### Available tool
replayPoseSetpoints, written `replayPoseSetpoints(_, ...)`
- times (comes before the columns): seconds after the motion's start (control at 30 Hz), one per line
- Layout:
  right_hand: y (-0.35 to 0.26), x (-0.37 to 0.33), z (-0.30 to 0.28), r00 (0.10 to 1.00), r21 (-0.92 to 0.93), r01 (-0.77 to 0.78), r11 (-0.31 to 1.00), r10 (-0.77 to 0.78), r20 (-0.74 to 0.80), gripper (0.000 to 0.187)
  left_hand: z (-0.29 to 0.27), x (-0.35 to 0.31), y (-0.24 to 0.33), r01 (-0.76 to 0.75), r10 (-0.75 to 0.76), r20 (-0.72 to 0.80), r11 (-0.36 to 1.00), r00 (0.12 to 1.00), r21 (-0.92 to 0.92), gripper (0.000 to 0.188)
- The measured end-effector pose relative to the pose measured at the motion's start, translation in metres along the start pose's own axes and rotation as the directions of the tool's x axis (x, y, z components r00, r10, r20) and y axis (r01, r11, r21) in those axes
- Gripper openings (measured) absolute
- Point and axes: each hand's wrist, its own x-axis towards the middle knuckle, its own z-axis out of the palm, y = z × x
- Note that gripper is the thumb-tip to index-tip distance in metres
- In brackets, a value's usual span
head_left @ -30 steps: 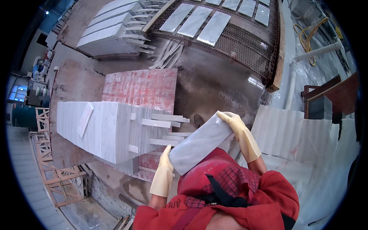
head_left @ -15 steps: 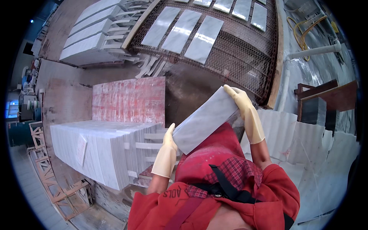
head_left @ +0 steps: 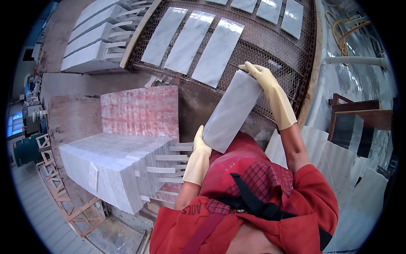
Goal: The person repeatedly picks up rectangular white tiles from a stack and places them onto a mesh rack. The person handles the tiles one at a time, aligning them in rows on the rack.
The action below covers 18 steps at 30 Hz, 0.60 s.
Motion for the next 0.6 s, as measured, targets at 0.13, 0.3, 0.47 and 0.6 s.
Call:
replayPoseSetpoints(0.13,-0.008,0.008,-0.003,0.999,0.016,0.031,0.999,-0.032,0.008,0.052,0.015,-0.009,-0.011,-0.01,0.009,-0.011,0.999,1.0,-0.041,0.049)
replayPoseSetpoints(0.3,-0.01,-0.01,-0.009,0.979,-0.022,0.078,0.997,-0.081,-0.188,0.056,0.023,-0.033,-0.015,0.01,-0.011,-0.015,0.999,1.0,-0.047,0.051)
replayPoseSetpoints(0.47,0.018,-0.069,-0.021,0.868,-0.077,0.092,0.993,-0.118,-0.481,0.046,-0.002,-0.029,-0.01,-0.042,0.013,0.188,0.988,0.982,0.151,0.056)
replayPoseSetpoints(0.6,0.083,-0.112,-0.001,0.953,-0.061,-0.005,0.998,-0.013,-0.303,0.049,-0.014,-0.045,-0.01,-0.104,0.003,0.424,0.971,0.906,0.215,0.053)
